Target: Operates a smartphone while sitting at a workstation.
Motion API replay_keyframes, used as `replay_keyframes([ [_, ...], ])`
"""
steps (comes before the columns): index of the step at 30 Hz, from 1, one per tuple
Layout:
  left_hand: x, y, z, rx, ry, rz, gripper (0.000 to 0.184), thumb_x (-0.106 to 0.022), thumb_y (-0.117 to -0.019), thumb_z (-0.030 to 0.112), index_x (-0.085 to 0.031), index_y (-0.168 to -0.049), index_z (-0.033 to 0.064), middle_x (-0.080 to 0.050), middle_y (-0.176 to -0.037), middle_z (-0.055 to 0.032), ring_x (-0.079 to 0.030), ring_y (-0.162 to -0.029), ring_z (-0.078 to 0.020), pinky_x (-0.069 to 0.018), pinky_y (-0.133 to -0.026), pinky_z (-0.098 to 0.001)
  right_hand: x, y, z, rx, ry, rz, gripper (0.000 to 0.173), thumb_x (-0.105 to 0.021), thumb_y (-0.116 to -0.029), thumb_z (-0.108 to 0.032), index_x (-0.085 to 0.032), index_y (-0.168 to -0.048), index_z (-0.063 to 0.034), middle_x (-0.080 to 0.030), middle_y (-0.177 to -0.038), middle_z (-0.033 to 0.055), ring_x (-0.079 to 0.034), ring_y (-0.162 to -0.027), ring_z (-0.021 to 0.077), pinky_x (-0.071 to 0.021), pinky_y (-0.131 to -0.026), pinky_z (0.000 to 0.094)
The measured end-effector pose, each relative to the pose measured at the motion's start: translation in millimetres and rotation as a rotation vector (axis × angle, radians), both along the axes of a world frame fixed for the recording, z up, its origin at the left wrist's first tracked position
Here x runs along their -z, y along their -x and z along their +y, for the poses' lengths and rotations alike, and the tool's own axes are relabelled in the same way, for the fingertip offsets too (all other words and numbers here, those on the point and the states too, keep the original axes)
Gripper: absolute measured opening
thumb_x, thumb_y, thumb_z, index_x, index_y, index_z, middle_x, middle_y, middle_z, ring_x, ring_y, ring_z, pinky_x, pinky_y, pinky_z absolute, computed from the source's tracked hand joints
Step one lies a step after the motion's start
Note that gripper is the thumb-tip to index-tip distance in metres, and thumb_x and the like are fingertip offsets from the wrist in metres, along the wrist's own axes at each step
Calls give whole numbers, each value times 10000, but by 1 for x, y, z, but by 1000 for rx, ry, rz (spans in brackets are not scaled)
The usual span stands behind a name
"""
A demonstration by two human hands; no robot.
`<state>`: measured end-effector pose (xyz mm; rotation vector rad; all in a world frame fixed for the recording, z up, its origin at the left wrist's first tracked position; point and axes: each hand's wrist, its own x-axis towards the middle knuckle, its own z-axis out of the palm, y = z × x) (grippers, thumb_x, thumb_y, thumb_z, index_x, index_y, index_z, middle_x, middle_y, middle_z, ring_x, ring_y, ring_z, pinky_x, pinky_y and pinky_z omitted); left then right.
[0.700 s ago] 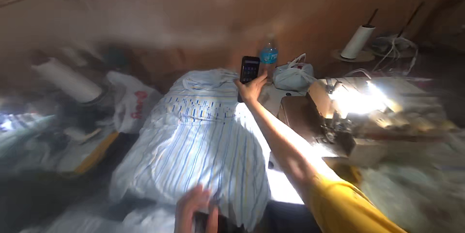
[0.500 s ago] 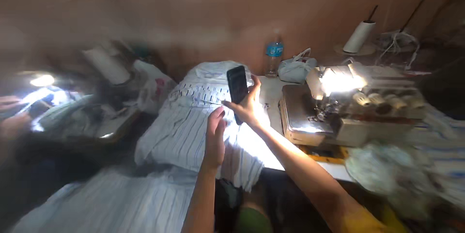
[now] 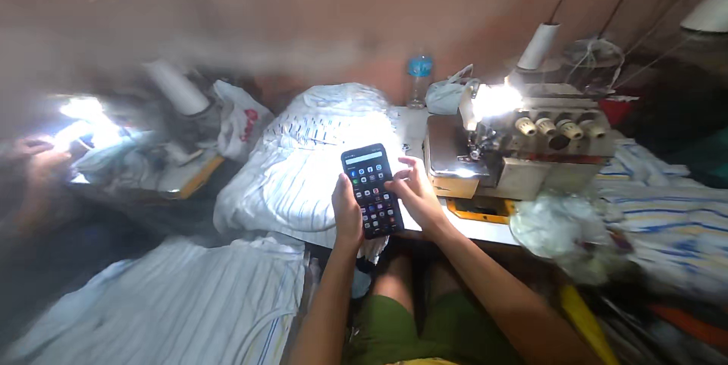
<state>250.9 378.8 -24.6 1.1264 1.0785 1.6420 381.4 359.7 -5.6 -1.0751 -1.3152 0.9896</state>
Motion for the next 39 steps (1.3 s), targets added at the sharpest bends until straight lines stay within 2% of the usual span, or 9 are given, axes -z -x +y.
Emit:
replay_keyframes([
  [4,-4,-9,-3,17,77,37,401,-246,-1112,185,-586,-1147,-25,-655,-895,-15,-662,-832,-24,-566,-778,-226,-4,-8,21,43,39,3,271,-544,-988,-162,-605,-1189,9,-638,-885,46,-630,-785,84,-533,-735,286],
  [9,10,-10,6,87,51,94,415,-242,-1111,204,-594,-1124,-17,-668,-891,4,-674,-844,-16,-579,-796,-227,-3,-12,41,138,11,-6,162,-524,-1000,-120,-627,-881,-82,-569,-704,-50,-563,-671,11,-461,-642,219],
  [18,28,-13,14,69,2,151,358,-276,-1101,132,-602,-1079,-14,-654,-862,39,-659,-823,29,-570,-791,-193,8,-16,55,127,77,-77,100,-619,-950,-222,-639,-911,-131,-624,-733,-51,-605,-675,24,-484,-612,229],
  [22,32,-16,13,-19,-128,333,331,-339,-1078,98,-621,-1033,-71,-641,-814,12,-637,-774,57,-544,-749,-157,9,-7,61,172,96,-160,331,-739,-903,-383,-600,-1022,-106,-639,-802,-3,-632,-713,70,-513,-633,289],
  [25,36,-17,15,-55,-172,351,329,-346,-1079,108,-620,-993,-52,-625,-782,38,-622,-759,81,-531,-737,-137,7,-6,57,138,117,-203,383,-750,-894,-315,-561,-1118,-69,-629,-856,51,-630,-743,108,-519,-643,311],
  [29,34,-15,21,-48,-107,275,340,-319,-1081,157,-601,-944,26,-563,-742,82,-593,-721,68,-518,-697,-153,19,-17,48,-41,116,-137,722,-787,-720,-185,-437,-1345,-97,-654,-1082,43,-684,-917,85,-594,-758,280],
  [31,29,-13,26,-26,-42,179,353,-311,-1095,195,-622,-985,67,-616,-787,87,-637,-772,44,-558,-739,-194,31,-29,41,-107,149,-28,656,-707,-803,-165,-427,-1388,-68,-609,-1128,54,-652,-948,99,-570,-797,280],
  [35,18,-11,32,-24,11,62,361,-310,-1103,248,-636,-1037,107,-653,-891,77,-650,-904,7,-555,-854,-261,54,-51,22,-345,282,147,249,-511,-975,-280,-516,-1169,-124,-660,-1012,-47,-686,-886,63,-598,-726,254],
  [39,12,-13,33,40,27,27,400,-283,-1117,303,-642,-1038,146,-678,-902,76,-667,-903,-3,-574,-828,-255,71,-57,16,-701,258,473,495,-637,-982,-412,-453,-1354,-142,-670,-1249,0,-691,-1112,181,-611,-915,392],
])
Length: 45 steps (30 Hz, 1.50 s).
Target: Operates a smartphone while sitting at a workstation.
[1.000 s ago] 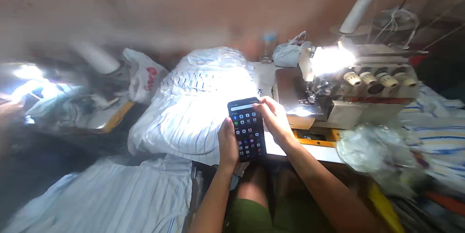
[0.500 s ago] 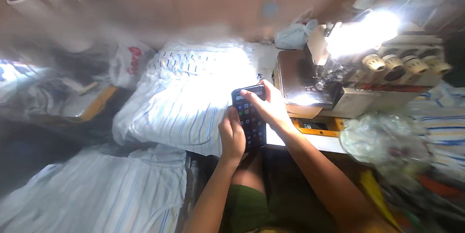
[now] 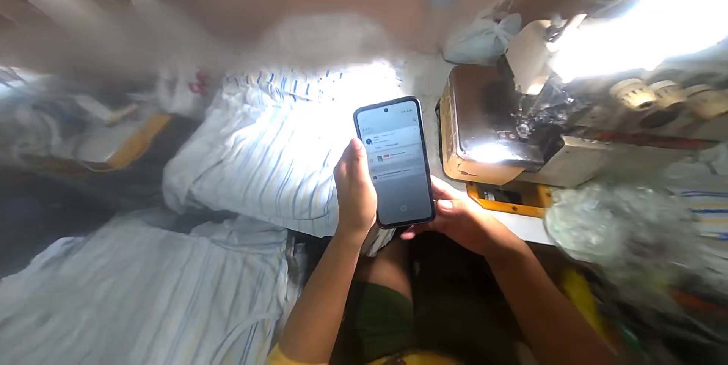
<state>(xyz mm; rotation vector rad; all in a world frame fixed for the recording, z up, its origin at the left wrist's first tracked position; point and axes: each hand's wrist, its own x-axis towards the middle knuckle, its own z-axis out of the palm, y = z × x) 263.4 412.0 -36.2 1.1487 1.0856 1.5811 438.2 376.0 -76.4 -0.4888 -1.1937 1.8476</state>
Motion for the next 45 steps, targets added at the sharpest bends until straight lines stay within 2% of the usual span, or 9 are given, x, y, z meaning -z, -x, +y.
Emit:
replay_keyframes([
  [6,1,-5,3,20,-27,-4,393,-290,-1119,282,-648,-1017,156,-695,-885,81,-686,-880,-8,-589,-811,-249,1,10,7,23,76,150,542,-656,-965,-284,-370,-1412,-174,-678,-1249,51,-714,-1086,259,-629,-883,444],
  [13,4,-4,6,9,-62,30,380,-291,-1117,269,-648,-1062,151,-693,-921,88,-678,-920,4,-582,-842,-241,6,12,13,34,41,163,532,-662,-960,-246,-402,-1417,-167,-680,-1256,38,-706,-1109,247,-619,-912,452],
  [19,-6,-10,3,-16,-54,16,356,-306,-1102,222,-630,-993,118,-668,-821,76,-675,-832,0,-581,-765,-228,6,14,10,74,27,140,553,-633,-957,-187,-359,-1437,-170,-676,-1259,12,-705,-1111,221,-623,-913,434],
  [24,2,-6,5,5,-94,62,387,-281,-1112,246,-647,-1031,149,-685,-896,94,-676,-900,8,-584,-831,-244,6,14,10,73,26,137,571,-620,-948,-175,-340,-1446,-172,-675,-1252,19,-707,-1101,223,-627,-897,430],
  [33,4,-7,5,55,-102,3,444,-230,-1097,271,-650,-992,171,-702,-878,82,-688,-887,-15,-585,-818,-255,4,15,9,91,2,128,532,-582,-959,-157,-343,-1435,-156,-677,-1238,-2,-709,-1085,194,-629,-891,401],
  [36,7,-6,6,70,-120,14,371,-307,-1051,260,-662,-1021,160,-703,-881,80,-689,-867,-19,-587,-794,-254,3,15,9,103,9,121,493,-577,-957,-141,-370,-1403,-151,-687,-1217,3,-714,-1072,194,-629,-886,398],
  [38,5,-6,6,64,-145,55,294,-358,-1017,185,-649,-1026,142,-693,-856,86,-688,-828,-8,-593,-755,-237,2,16,9,111,15,109,499,-573,-953,-138,-362,-1406,-145,-687,-1213,2,-716,-1065,194,-633,-878,399],
  [42,3,-10,8,-15,-148,102,203,-461,-972,83,-662,-963,111,-685,-800,95,-673,-767,16,-571,-718,-192,4,16,12,108,5,107,505,-562,-956,-126,-351,-1414,-137,-679,-1226,4,-713,-1075,200,-633,-876,418],
  [45,5,-10,11,-14,-134,90,218,-443,-988,105,-660,-968,118,-687,-804,96,-678,-778,14,-576,-728,-202,5,16,14,110,13,100,523,-567,-944,-123,-343,-1416,-134,-675,-1227,9,-713,-1076,205,-634,-872,423],
])
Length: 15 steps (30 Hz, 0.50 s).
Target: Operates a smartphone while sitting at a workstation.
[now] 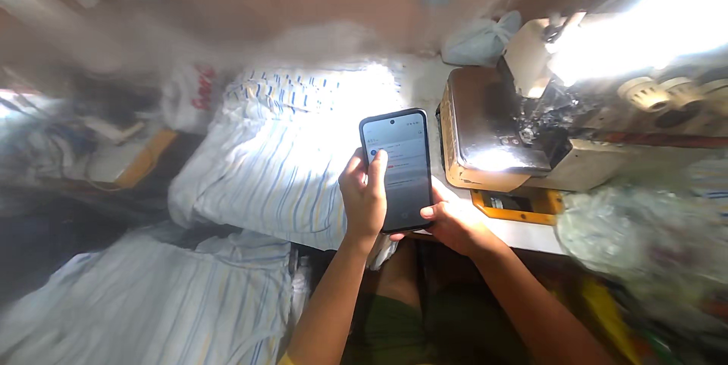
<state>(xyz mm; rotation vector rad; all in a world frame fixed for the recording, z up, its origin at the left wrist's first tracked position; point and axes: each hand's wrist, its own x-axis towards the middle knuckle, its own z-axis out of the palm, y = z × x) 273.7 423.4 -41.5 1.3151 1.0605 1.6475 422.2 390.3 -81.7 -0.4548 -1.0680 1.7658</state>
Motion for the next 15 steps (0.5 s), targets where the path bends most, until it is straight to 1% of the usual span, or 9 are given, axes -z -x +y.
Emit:
replay_keyframes([
  [3,6,5,7,110,16,-142,409,-271,-1004,226,-663,-1059,124,-723,-908,50,-700,-892,-42,-596,-826,-286,2,-2,11,-55,19,14,604,-705,-916,-279,-368,-1402,-155,-682,-1225,31,-715,-1075,239,-635,-861,449],
  [5,5,6,17,163,-29,-201,491,-185,-1031,272,-663,-1045,160,-733,-928,65,-696,-930,-29,-585,-849,-270,-3,-3,24,-77,72,7,684,-778,-836,-367,-400,-1372,-177,-705,-1183,39,-730,-1031,252,-641,-812,456],
  [7,3,8,29,227,-55,-205,511,-156,-1050,306,-635,-1123,144,-731,-983,67,-687,-976,-28,-570,-889,-262,-10,-6,40,-101,113,25,614,-774,-821,-367,-480,-1332,-196,-727,-1143,54,-737,-1001,249,-640,-785,447],
  [9,6,10,43,272,-63,-198,513,-193,-1061,375,-552,-1286,86,-717,-1093,20,-678,-1044,-59,-564,-939,-286,-18,-5,54,-95,144,25,553,-742,-826,-378,-520,-1308,-222,-736,-1106,35,-740,-975,215,-641,-767,418],
  [10,10,11,50,275,-58,-197,526,-227,-1050,388,-490,-1365,58,-695,-1145,-17,-671,-1066,-83,-562,-950,-304,-20,-4,61,-81,161,14,528,-704,-850,-379,-515,-1314,-212,-734,-1093,36,-739,-963,208,-639,-761,406],
  [11,14,11,55,259,-48,-184,538,-243,-1036,367,-423,-1423,39,-663,-1187,-39,-660,-1077,-88,-561,-952,-303,-21,0,65,-59,175,-20,456,-605,-884,-345,-497,-1298,-187,-731,-1066,29,-735,-938,188,-634,-753,380],
  [12,17,11,58,233,-31,-179,529,-239,-1023,311,-389,-1441,23,-627,-1210,-50,-641,-1085,-83,-550,-954,-293,-23,4,68,-34,190,-57,379,-515,-917,-304,-494,-1261,-147,-730,-1033,33,-733,-913,178,-632,-747,365],
  [13,18,12,59,207,-19,-185,516,-240,-1013,275,-392,-1429,11,-622,-1200,-52,-641,-1075,-75,-550,-946,-284,-21,6,69,-32,203,-70,358,-494,-931,-303,-511,-1236,-117,-729,-1027,45,-732,-914,182,-630,-759,368],
  [15,19,15,56,181,-2,-210,496,-247,-1023,303,-439,-1383,20,-667,-1140,-30,-663,-1036,-63,-562,-917,-272,-15,8,70,-76,215,-37,396,-578,-908,-357,-554,-1222,-116,-734,-1064,49,-723,-981,182,-616,-832,380],
])
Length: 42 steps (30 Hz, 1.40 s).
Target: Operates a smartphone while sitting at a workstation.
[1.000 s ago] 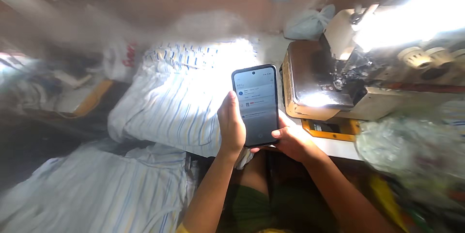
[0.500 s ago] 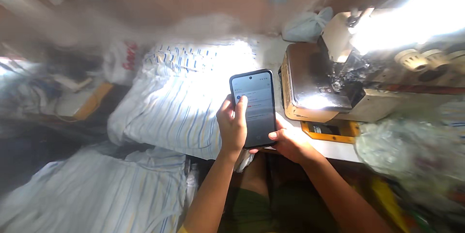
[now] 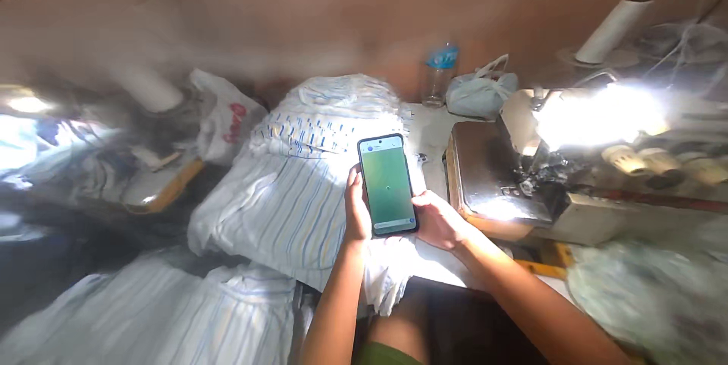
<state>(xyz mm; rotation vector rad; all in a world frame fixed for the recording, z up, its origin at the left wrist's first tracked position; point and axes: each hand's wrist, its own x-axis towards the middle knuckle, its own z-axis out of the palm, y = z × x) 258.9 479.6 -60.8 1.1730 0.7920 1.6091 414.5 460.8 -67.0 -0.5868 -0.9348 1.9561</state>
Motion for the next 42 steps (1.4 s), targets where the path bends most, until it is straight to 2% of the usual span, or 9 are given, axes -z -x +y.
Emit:
replay_keyframes([
  [4,8,3,-4,33,6,-55,488,-266,-1035,391,-459,-1377,101,-687,-1127,23,-668,-1042,-54,-570,-912,-281,6,-2,2,-63,-9,57,368,-641,-888,-320,-579,-1200,-135,-738,-1085,59,-722,-1011,201,-616,-850,399],
  [11,12,7,-7,79,2,-40,446,-234,-1038,370,-483,-1339,154,-706,-1093,51,-689,-998,-54,-589,-856,-274,11,-2,0,-79,4,-17,284,-516,-914,-189,-558,-1190,-133,-731,-1068,36,-717,-999,161,-606,-868,351],
  [16,13,10,-7,98,-12,6,452,-220,-1040,373,-500,-1337,180,-693,-1124,57,-674,-1015,-41,-578,-860,-259,7,4,-5,10,-57,-132,426,-489,-860,2,-489,-1268,-121,-727,-1017,36,-737,-873,167,-636,-735,337],
  [18,13,11,-6,93,-22,21,461,-210,-1039,357,-498,-1353,180,-682,-1149,54,-665,-1031,-38,-570,-874,-259,10,6,-4,34,-129,-185,435,-532,-874,68,-489,-1280,-82,-734,-1023,43,-744,-864,170,-647,-740,342],
  [21,13,13,-7,78,-28,50,467,-206,-1045,354,-496,-1370,186,-684,-1158,50,-674,-1020,-44,-579,-861,-264,17,8,-3,38,-161,-201,463,-584,-851,89,-508,-1275,-79,-740,-1014,52,-743,-845,171,-642,-739,327],
  [30,12,14,-9,75,-41,83,480,-193,-1073,374,-483,-1412,197,-683,-1185,62,-677,-1023,-36,-582,-864,-260,18,9,-5,44,-175,-166,481,-555,-858,157,-523,-1271,-85,-742,-1027,59,-747,-840,179,-648,-725,334],
  [35,12,13,-10,76,-20,68,470,-217,-1068,380,-485,-1408,195,-678,-1187,62,-672,-1029,-38,-575,-880,-262,12,10,-9,59,-123,-132,473,-501,-854,125,-508,-1267,-105,-736,-1026,58,-749,-824,178,-653,-678,338],
  [38,12,12,-8,73,-32,39,462,-201,-1059,328,-483,-1383,157,-682,-1181,44,-676,-1052,-57,-578,-909,-287,13,7,-8,31,-82,-85,426,-453,-876,3,-484,-1275,-143,-721,-1054,55,-745,-849,187,-648,-680,358],
  [42,12,12,-7,70,-47,37,468,-180,-1060,301,-476,-1384,139,-684,-1181,34,-672,-1072,-65,-576,-926,-299,13,5,-7,15,-31,-46,323,-536,-884,-177,-554,-1206,-198,-734,-1000,16,-738,-838,148,-637,-695,325],
])
